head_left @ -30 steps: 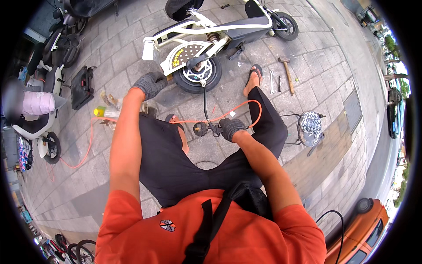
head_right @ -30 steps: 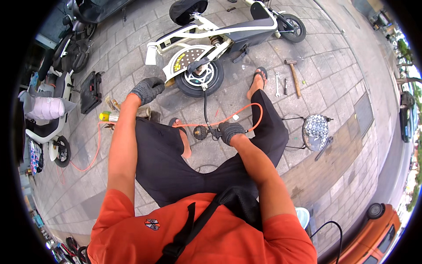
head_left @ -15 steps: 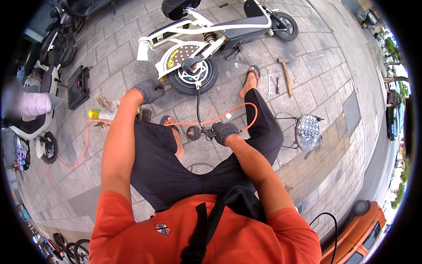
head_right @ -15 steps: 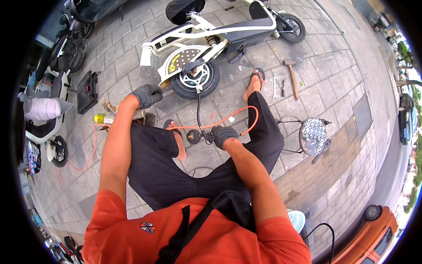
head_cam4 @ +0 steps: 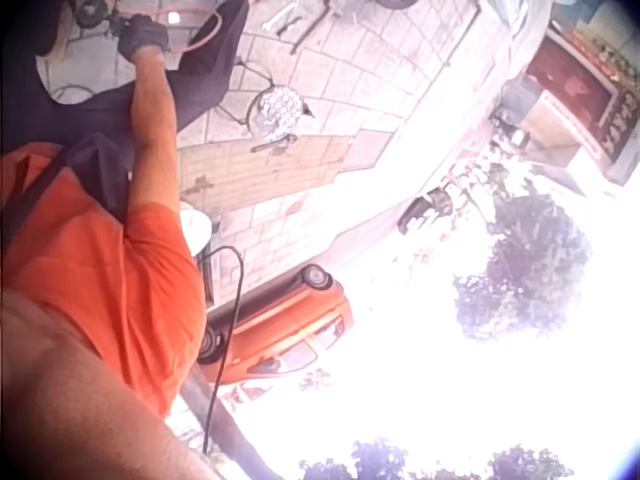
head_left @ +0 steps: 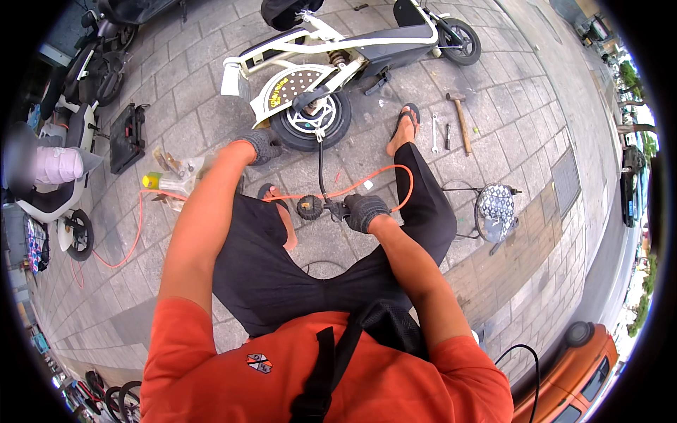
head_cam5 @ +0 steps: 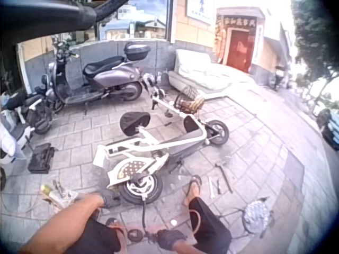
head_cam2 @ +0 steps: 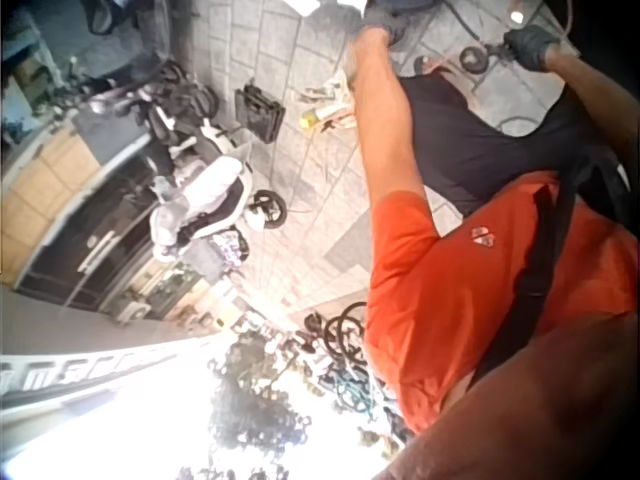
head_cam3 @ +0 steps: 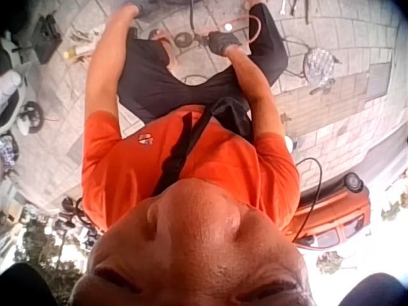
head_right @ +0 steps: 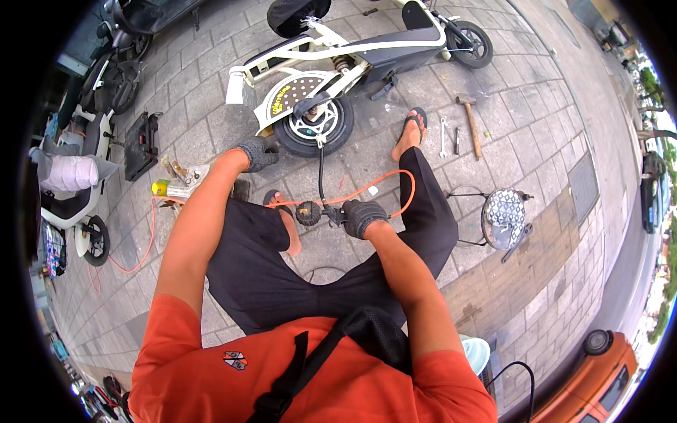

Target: The person is sitting on the ground repairing a white electric scooter. They use a tire lever to pry the tire off the rim, then use an air hose to inflate the tire.

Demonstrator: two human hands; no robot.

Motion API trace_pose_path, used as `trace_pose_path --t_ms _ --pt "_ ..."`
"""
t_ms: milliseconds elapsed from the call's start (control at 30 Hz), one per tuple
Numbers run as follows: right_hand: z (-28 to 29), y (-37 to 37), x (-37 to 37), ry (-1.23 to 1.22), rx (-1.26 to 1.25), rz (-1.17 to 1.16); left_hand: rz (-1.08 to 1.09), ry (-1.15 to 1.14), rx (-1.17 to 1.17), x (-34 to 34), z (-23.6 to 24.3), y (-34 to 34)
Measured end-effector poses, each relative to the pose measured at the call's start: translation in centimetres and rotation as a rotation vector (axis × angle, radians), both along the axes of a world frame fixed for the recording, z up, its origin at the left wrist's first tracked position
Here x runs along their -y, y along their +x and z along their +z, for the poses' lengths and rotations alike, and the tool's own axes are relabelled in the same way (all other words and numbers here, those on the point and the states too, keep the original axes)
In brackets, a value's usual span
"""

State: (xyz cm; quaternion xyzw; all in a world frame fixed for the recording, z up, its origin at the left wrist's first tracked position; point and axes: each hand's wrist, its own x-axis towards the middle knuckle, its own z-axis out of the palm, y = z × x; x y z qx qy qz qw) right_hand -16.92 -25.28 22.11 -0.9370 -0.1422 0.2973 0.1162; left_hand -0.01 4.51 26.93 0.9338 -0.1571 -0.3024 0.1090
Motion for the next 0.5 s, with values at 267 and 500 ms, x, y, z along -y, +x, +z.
trace_pose_path --t_ms 267,500 --pt "0.8 1.1 1.3 -0.006 -0.052 -0.026 0.348 -0.273 0.167 5.4 -13.9 5.3" --pt "-0.9 1.3 3.2 0.159 -0.064 -0.129 1.352 -0.495 -0.301 3.6 -26.1 3.8"
